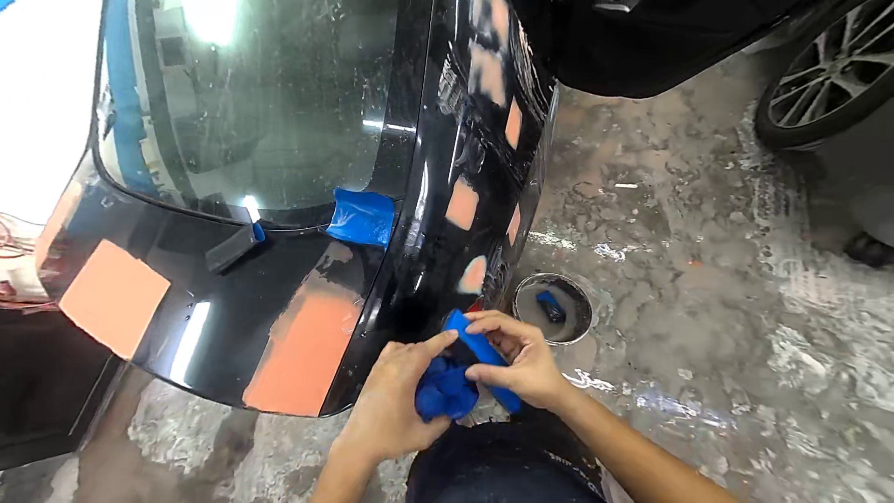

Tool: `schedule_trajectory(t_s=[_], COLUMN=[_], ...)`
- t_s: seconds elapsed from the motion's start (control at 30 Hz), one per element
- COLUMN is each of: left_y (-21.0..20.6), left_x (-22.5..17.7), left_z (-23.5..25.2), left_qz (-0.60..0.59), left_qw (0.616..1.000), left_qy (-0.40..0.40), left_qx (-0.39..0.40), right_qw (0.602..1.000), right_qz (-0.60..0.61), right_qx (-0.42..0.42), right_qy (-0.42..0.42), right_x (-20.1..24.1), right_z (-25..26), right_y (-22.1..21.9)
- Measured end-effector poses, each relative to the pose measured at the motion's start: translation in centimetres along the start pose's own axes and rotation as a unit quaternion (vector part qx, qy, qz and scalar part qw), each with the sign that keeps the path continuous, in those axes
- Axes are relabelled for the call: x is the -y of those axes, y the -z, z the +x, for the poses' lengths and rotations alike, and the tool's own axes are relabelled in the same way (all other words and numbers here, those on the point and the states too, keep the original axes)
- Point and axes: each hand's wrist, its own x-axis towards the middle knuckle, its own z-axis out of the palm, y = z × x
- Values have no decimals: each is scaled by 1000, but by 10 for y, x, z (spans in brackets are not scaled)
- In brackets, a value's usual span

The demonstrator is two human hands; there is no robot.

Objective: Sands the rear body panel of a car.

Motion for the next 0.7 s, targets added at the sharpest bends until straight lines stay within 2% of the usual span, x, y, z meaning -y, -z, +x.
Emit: schedule_trajectory(t_s=[0.07,0.13,0.2,0.3,0.4,0.53,0.6,0.7], left_y=[7,18,33,50,51,51,50,45], left_x=[7,16,27,46,62,68,72,73], left_z=[4,5,10,18,18,22,29,30], left_qz=[30,62,122,238,264,262,269,275], left_qw=[998,990,975,955,956,961,958,954], left_qy=[-21,-32,-55,-55,-40,5,-6,-38], left_qx=[-51,-123,-179,-166,-118,-88,-101,-116], right_qw=[993,963,930,891,869,868,867,867], right_qz=[-55,-169,-257,-354,-392,-410,-419,-405], right_qx=[-101,-206,-261,-283,-300,-273,-260,-289], right_qy=[30,35,27,35,31,67,75,36], right_x=[-16,-42,-66,-93,-100,-108,-106,-101], right_z=[5,16,27,37,36,23,39,53], right_y=[8,17,22,23,9,5,19,20])
